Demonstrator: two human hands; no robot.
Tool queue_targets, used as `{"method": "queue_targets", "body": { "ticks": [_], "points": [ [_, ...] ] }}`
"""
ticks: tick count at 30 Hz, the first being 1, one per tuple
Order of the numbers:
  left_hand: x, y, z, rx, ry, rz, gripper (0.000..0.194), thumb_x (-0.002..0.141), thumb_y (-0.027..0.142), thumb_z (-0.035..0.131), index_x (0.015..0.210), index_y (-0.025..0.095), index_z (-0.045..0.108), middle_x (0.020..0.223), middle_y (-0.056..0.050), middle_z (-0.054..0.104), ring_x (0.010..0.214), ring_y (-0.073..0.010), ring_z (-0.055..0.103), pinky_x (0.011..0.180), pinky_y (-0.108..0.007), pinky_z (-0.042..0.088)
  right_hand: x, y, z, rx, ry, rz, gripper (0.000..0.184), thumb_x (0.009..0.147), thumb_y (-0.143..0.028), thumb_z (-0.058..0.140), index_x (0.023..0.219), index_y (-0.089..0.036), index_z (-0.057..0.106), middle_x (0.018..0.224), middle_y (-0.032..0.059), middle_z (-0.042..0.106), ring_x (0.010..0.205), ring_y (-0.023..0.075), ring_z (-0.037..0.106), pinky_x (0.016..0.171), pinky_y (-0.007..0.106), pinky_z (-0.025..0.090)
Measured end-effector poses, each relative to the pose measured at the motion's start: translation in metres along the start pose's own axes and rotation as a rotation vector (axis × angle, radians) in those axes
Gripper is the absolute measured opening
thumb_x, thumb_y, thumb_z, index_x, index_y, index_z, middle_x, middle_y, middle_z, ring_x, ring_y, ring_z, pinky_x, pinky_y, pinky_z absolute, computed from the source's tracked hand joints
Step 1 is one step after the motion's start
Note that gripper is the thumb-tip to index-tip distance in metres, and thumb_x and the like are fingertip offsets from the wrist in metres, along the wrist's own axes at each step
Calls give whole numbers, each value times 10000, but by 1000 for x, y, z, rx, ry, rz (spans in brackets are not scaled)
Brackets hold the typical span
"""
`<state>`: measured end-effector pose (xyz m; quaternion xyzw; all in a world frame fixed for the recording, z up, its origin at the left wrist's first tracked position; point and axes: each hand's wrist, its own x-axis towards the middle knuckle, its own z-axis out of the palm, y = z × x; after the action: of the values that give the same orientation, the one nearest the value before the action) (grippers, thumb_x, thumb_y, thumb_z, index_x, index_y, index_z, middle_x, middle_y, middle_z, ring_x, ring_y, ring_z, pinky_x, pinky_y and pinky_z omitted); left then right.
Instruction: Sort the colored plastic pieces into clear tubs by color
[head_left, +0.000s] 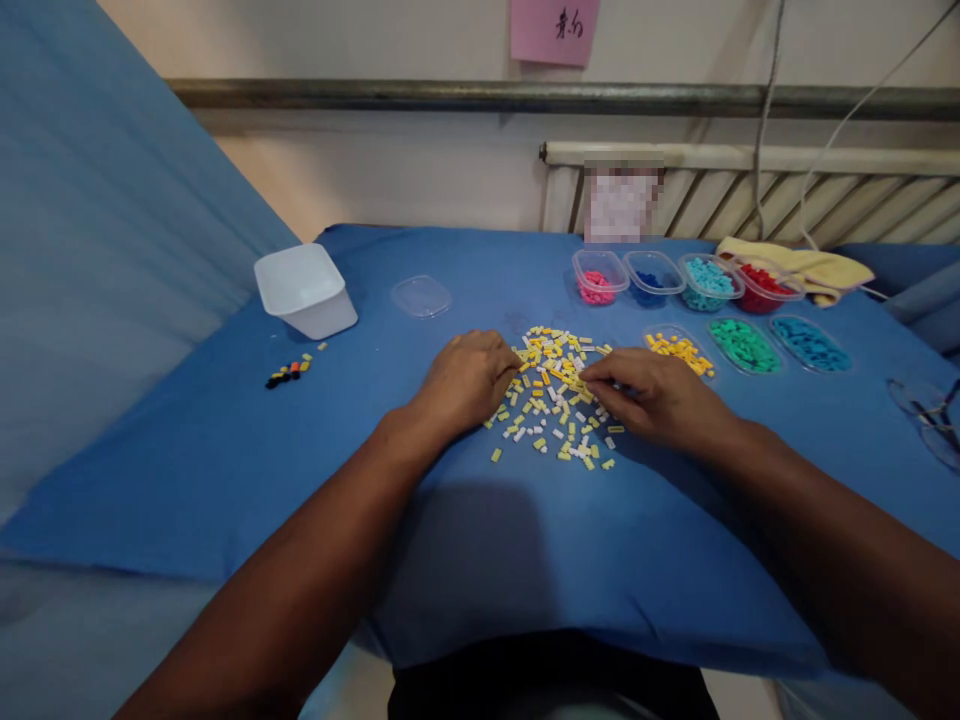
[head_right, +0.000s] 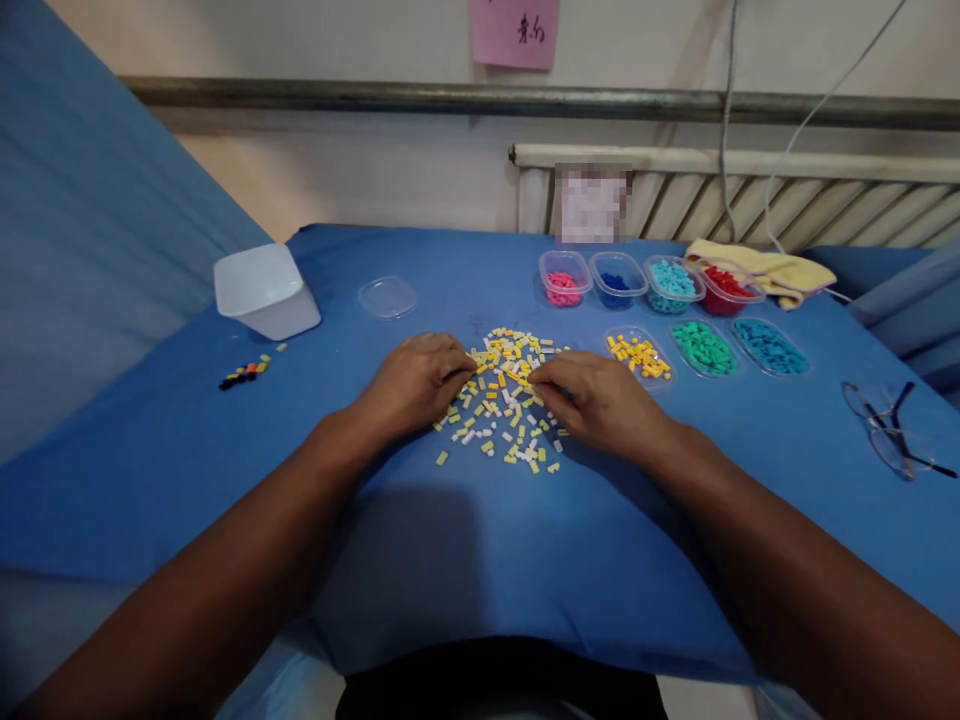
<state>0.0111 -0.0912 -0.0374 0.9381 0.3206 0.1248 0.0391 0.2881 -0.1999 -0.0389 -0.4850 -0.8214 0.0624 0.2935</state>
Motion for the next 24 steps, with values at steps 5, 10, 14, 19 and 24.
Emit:
{"method": "queue_targets", "body": {
  "ticks": [5, 10, 14, 19, 24],
  "points": [
    [-2, -4, 2, -135, 19, 10, 212, 1076, 228, 616, 1127, 200, 819, 1119, -83, 760, 1097, -247, 687, 989, -394, 530, 57, -22, 2, -148, -315, 117, 208, 1033, -226, 645, 1106, -224, 839, 1069, 66, 857, 928, 234, 774, 786, 325, 488],
    [-5, 1, -8, -132, -76, 66, 285, 1059, 204, 564, 1138, 206, 838, 1061, -86, 733, 1036, -244, 674, 941, -392, 522, 81, -32, 17, -268, -467, 245, 249, 1045, -285, 621, 1076, -221, 860, 1073, 89, 859, 926, 249, 752, 739, 343, 419],
    [-6, 5, -14, -80, -141, 74, 328, 1034, 196, 530, 1131, 208, 843, 1080, -99, 725, 1044, -262, 667, 939, -414, 508, 78, -31, 19, -267, -543, 183, 253, 1049, -303, 615, 1055, -236, 859, 1034, 85, 845, 908, 238, 731, 734, 339, 397],
    [-7, 7, -16, -93, -150, 2, 282, 983, 215, 573, 1138, 191, 808, 1147, -103, 748, 1053, -274, 682, 920, -421, 498, 76, -37, 15, -266, -576, 154, 248, 1040, -304, 612, 1077, -242, 850, 1111, 101, 832, 1001, 253, 739, 780, 328, 430],
    [-9, 9, -17, -114, -132, -4, 225, 930, 214, 602, 1088, 195, 761, 1142, -87, 773, 1033, -278, 688, 900, -423, 490, 76, -40, 14, -268, -573, 166, 255, 1035, -309, 620, 1103, -250, 859, 1120, 101, 824, 1001, 248, 735, 806, 319, 458]
  ]
}}
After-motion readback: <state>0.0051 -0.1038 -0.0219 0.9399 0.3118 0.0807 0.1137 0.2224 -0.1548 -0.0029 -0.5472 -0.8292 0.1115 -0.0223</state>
